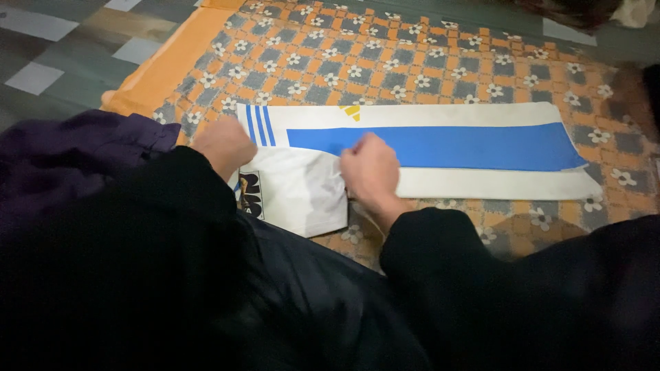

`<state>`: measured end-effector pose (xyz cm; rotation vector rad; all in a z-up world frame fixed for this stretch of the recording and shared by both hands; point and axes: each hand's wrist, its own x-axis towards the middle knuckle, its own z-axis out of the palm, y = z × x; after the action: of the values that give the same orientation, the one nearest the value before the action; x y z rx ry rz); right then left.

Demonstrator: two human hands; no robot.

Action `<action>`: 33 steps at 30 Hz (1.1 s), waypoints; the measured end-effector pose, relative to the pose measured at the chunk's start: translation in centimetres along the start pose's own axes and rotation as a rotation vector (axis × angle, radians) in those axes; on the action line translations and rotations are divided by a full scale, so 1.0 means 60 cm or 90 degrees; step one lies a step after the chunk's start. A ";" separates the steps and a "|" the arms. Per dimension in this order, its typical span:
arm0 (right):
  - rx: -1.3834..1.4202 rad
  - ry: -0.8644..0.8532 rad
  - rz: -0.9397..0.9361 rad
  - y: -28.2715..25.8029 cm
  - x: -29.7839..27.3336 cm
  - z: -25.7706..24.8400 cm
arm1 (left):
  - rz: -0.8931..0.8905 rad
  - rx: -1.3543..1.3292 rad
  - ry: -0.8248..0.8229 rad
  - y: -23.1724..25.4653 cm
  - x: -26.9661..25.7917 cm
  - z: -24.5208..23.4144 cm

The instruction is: The person folds a white and blue soccer jersey on a patterned surface. They smooth the fabric, fold the sleeves inward, fold the bottom up, and then fold the jersey in half to create a compact rectangle.

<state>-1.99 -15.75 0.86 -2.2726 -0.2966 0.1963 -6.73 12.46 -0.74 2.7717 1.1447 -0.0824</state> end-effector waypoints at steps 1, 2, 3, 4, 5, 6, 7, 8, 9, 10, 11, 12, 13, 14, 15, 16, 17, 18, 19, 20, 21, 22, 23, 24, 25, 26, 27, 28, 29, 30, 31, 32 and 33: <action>-0.044 0.004 -0.166 -0.026 -0.016 -0.005 | 0.007 0.002 0.005 0.006 -0.004 -0.002; -0.088 0.008 -0.332 -0.053 -0.033 -0.010 | 0.013 0.004 0.010 0.024 -0.009 0.003; -0.087 0.009 -0.333 -0.035 -0.019 0.020 | 0.013 0.004 0.011 0.030 0.003 0.018; -0.105 -0.013 -0.501 -0.017 -0.004 0.049 | 0.082 0.004 -0.029 0.035 0.014 0.033; -0.123 -0.035 -0.669 0.001 0.010 0.080 | 0.151 0.002 -0.069 0.040 0.026 0.048; -0.122 -0.035 -0.671 0.021 0.013 0.098 | 0.150 0.003 -0.068 0.037 0.022 0.047; -0.195 -0.066 -0.772 0.041 0.015 0.116 | 0.178 0.015 -0.119 0.034 0.018 0.047; -0.271 -0.097 -0.872 0.060 0.018 0.134 | 0.206 0.026 -0.170 0.031 0.014 0.046; -0.269 -0.099 -0.873 0.050 0.000 0.112 | 0.204 0.026 -0.171 0.033 0.013 0.044; -0.331 -0.201 -0.833 0.039 -0.018 0.090 | 0.217 0.041 -0.187 0.033 0.013 0.042; -0.389 -0.302 -0.789 0.026 -0.035 0.070 | 0.229 0.057 -0.203 0.032 0.013 0.038; -0.387 -0.304 -0.791 0.035 -0.040 0.069 | 0.226 0.058 -0.204 0.026 0.031 0.053; -0.329 -0.300 -0.884 0.047 -0.045 0.066 | 0.225 0.042 -0.208 0.024 0.048 0.069; -0.268 -0.293 -0.976 0.059 -0.049 0.062 | 0.223 0.026 -0.211 0.022 0.065 0.087; -0.267 -0.295 -0.978 0.053 -0.042 0.065 | 0.220 0.025 -0.211 0.015 0.081 0.101; -0.187 -0.278 -0.975 0.047 -0.035 0.068 | 0.210 0.015 -0.209 0.009 0.096 0.116; -0.110 -0.262 -0.969 0.044 -0.029 0.068 | 0.201 0.003 -0.207 0.006 0.109 0.135; -0.111 -0.266 -0.970 0.055 -0.019 0.068 | 0.199 -0.001 -0.208 0.015 0.089 0.109; -0.247 -0.250 -0.909 0.063 -0.011 0.069 | 0.191 -0.017 -0.220 0.022 0.069 0.081; -0.379 -0.232 -0.841 0.071 -0.002 0.070 | 0.184 -0.033 -0.231 0.029 0.050 0.051; -0.377 -0.231 -0.840 0.066 -0.004 0.066 | 0.184 -0.032 -0.232 0.021 0.047 0.047; -0.384 -0.259 -0.819 0.062 -0.005 0.062 | 0.143 -0.051 -0.232 0.013 0.044 0.042; -0.389 -0.286 -0.798 0.057 -0.008 0.059 | 0.102 -0.070 -0.232 0.004 0.042 0.038; -0.387 -0.285 -0.796 0.050 -0.004 0.061 | 0.102 -0.068 -0.233 0.008 0.016 0.005; -0.407 -0.265 -0.796 0.047 0.001 0.058 | 0.087 -0.065 -0.254 0.018 -0.012 -0.024; -0.427 -0.244 -0.795 0.045 0.006 0.055 | 0.073 -0.062 -0.276 0.028 -0.039 -0.053; -0.428 -0.245 -0.794 0.040 0.004 0.059 | 0.074 -0.063 -0.277 0.029 -0.035 -0.050; -0.373 -0.250 -0.833 0.034 0.001 0.064 | 0.053 -0.084 -0.289 0.030 -0.031 -0.047; -0.314 -0.254 -0.871 0.026 -0.002 0.072 | 0.031 -0.103 -0.300 0.027 -0.026 -0.047; -0.312 -0.254 -0.871 0.035 -0.009 0.077 | 0.031 -0.101 -0.300 0.033 -0.042 -0.069; -0.316 -0.251 -0.909 0.044 -0.015 0.081 | 0.017 -0.117 -0.334 0.041 -0.058 -0.091; -0.320 -0.247 -0.947 0.054 -0.020 0.086 | 0.002 -0.133 -0.368 0.048 -0.073 -0.113; -0.321 -0.248 -0.947 0.049 -0.020 0.087 | 0.002 -0.134 -0.368 0.055 -0.087 -0.130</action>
<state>-3.93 -14.23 -4.71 -1.8295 -2.2628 -0.2570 -8.13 7.69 7.85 2.3261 0.9266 -0.6694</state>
